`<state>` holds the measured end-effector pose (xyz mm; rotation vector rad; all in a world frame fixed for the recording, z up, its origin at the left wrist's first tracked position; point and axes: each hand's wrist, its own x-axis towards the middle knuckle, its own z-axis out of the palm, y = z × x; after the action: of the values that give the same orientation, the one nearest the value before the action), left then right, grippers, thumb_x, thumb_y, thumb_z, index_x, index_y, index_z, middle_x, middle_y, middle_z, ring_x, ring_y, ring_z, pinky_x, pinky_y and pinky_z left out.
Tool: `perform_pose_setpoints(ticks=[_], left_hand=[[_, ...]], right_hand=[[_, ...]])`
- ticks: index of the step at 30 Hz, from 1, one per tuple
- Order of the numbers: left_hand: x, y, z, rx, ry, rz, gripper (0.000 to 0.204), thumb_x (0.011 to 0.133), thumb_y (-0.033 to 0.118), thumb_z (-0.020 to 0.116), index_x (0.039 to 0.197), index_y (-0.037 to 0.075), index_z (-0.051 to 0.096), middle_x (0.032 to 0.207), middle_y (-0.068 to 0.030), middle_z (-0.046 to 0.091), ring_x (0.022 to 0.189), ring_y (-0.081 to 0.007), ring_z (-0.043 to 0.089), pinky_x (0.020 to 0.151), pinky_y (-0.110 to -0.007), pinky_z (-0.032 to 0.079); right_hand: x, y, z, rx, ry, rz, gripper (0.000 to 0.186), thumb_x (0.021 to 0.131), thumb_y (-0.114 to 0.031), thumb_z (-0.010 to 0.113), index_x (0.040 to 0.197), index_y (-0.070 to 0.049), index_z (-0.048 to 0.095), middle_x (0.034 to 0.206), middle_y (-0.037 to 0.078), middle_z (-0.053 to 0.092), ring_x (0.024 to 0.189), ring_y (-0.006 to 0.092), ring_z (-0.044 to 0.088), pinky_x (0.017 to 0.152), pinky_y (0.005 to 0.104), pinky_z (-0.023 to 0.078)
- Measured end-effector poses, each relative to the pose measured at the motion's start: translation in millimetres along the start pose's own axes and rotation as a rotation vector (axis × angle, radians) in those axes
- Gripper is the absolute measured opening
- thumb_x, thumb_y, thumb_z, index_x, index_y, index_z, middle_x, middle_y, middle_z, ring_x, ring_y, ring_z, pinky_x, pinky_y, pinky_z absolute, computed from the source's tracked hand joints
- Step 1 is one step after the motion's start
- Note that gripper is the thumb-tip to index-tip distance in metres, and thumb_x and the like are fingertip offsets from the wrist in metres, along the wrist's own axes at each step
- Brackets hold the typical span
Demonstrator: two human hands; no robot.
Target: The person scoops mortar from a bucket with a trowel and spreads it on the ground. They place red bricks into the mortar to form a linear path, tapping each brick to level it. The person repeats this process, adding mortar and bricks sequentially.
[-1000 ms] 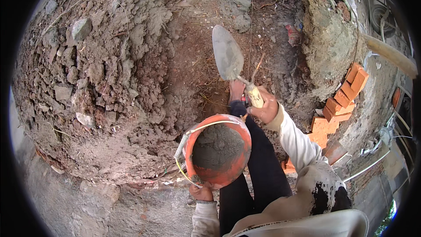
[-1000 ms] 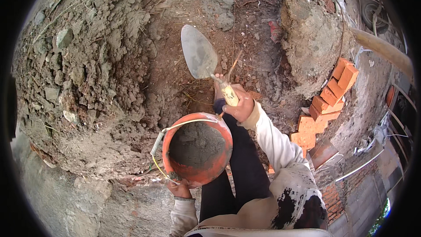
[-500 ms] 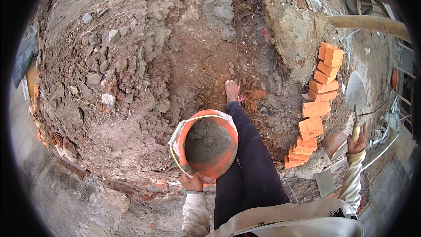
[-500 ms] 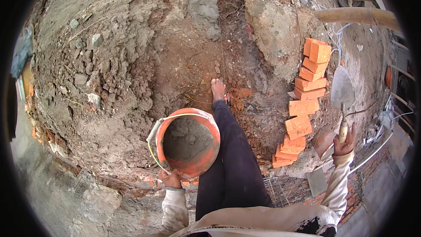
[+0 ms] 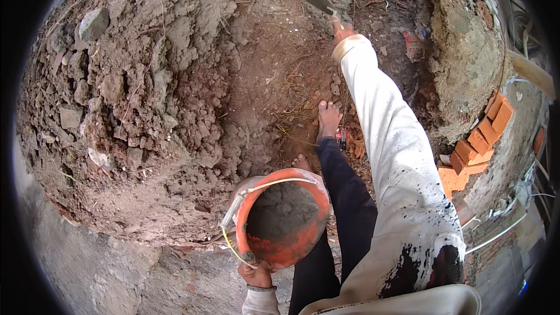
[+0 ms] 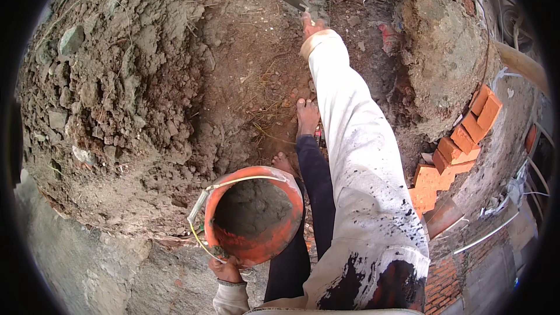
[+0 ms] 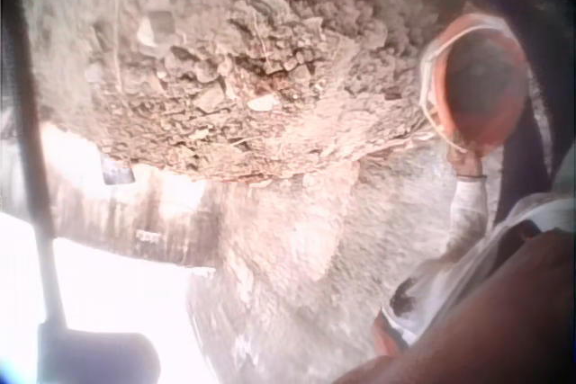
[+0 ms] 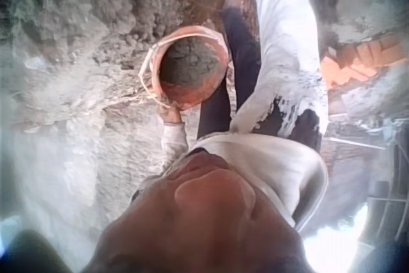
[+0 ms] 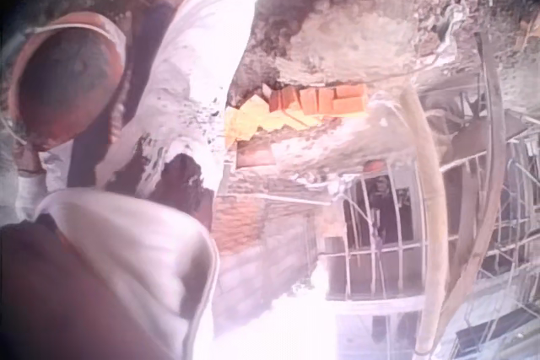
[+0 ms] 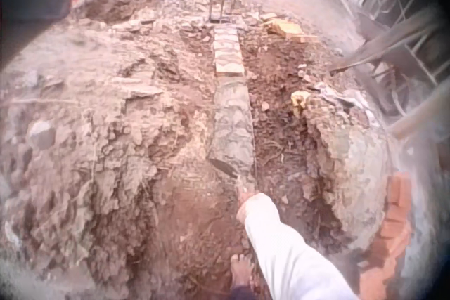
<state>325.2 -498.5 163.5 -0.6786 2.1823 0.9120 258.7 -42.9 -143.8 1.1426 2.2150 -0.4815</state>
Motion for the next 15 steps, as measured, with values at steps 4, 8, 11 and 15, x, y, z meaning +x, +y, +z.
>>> perform_pose_setpoints(ticks=[4, 8, 11, 15], left_hand=[[3.0, -34.4, -5.5, 0.025, 0.061, -0.037, 0.012, 0.063, -0.007, 0.051, 0.066, 0.005, 0.049, 0.059, -0.0035, 0.054, 0.05, -0.0106, 0.052, 0.044, -0.026, 0.045], [4.7, -20.2, 6.5, 0.005, 0.043, -0.033, 0.012, 0.063, -0.005, 0.053, 0.062, 0.005, 0.047, 0.057, -0.0004, 0.051, 0.051, -0.0093, 0.05, 0.047, -0.026, 0.044], [2.0, -29.3, 0.2, 0.056, 0.069, 0.055, 0.012, 0.063, -0.005, 0.054, 0.062, 0.005, 0.048, 0.057, -0.0011, 0.052, 0.05, -0.01, 0.05, 0.046, -0.026, 0.044], [2.9, -12.4, 14.2, -0.057, 0.015, -0.016, 0.011, 0.063, -0.006, 0.053, 0.062, 0.004, 0.051, 0.059, -0.0032, 0.055, 0.05, -0.0109, 0.052, 0.046, -0.026, 0.044]], right_hand=[[-21.0, -7.3, 36.5, -0.208, -0.116, -0.161, 0.081, 0.075, -0.011, 0.058, 0.143, -0.014, 0.014, 0.121, 0.026, 0.045, 0.103, 0.0419, 0.055, 0.086, 0.0456, 0.047], [-53.7, 77.2, 76.9, -0.35, -0.278, -0.278, 0.093, 0.071, -0.01, 0.064, 0.145, -0.02, 0.008, 0.125, 0.024, 0.042, 0.104, 0.0449, 0.053, 0.088, 0.0491, 0.045], [-61.0, 57.0, 41.4, -0.126, -0.172, -0.172, 0.099, 0.066, -0.001, 0.066, 0.144, -0.02, 0.008, 0.124, 0.024, 0.041, 0.105, 0.0442, 0.052, 0.09, 0.0468, 0.045], [-16.3, 13.4, 0.5, -0.213, 0.004, -0.089, 0.083, 0.069, -0.007, 0.062, 0.139, -0.009, 0.018, 0.123, 0.026, 0.042, 0.107, 0.0404, 0.052, 0.088, 0.0439, 0.046]])
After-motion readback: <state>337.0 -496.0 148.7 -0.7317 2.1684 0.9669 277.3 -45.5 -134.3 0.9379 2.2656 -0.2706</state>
